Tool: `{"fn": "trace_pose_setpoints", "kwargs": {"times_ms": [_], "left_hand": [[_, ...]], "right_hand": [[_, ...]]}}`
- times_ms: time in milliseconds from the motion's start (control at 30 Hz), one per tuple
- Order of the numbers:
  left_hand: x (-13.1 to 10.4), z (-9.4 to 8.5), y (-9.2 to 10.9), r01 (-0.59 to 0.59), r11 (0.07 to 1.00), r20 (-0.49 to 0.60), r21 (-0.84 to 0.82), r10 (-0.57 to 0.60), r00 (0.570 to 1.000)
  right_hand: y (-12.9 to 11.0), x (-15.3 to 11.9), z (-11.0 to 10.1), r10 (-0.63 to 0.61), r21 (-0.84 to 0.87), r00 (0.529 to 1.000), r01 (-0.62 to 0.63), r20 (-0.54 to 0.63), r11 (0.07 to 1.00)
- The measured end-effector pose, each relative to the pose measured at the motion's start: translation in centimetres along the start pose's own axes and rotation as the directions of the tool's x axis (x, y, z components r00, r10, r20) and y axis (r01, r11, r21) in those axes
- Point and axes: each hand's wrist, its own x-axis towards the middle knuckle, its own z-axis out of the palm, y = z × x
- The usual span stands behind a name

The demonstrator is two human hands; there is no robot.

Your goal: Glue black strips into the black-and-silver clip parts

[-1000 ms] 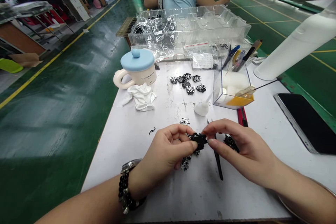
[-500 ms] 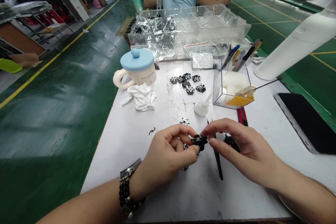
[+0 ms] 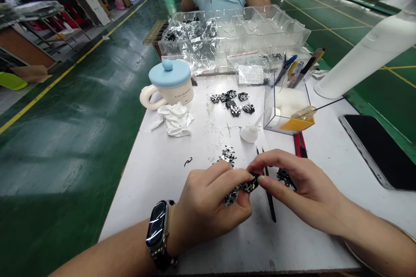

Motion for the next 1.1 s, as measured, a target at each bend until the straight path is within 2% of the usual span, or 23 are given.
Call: {"fn": "trace_pose_setpoints", "kwargs": {"times_ms": [200, 1100], "left_hand": [[0.03, -0.01, 0.08, -0.02, 0.998, -0.002, 0.065, 0.02, 1.0], [0.33, -0.1, -0.13, -0.056, 0.997, 0.022, 0.057, 0.055, 0.998]], "right_hand": [[-0.01, -0.18, -0.04, 0.011, 0.003, 1.0, -0.011, 0.014, 1.0], [0.14, -0.27, -0.09, -0.023, -0.003, 1.0, 0.023, 0.009, 1.0]]}}
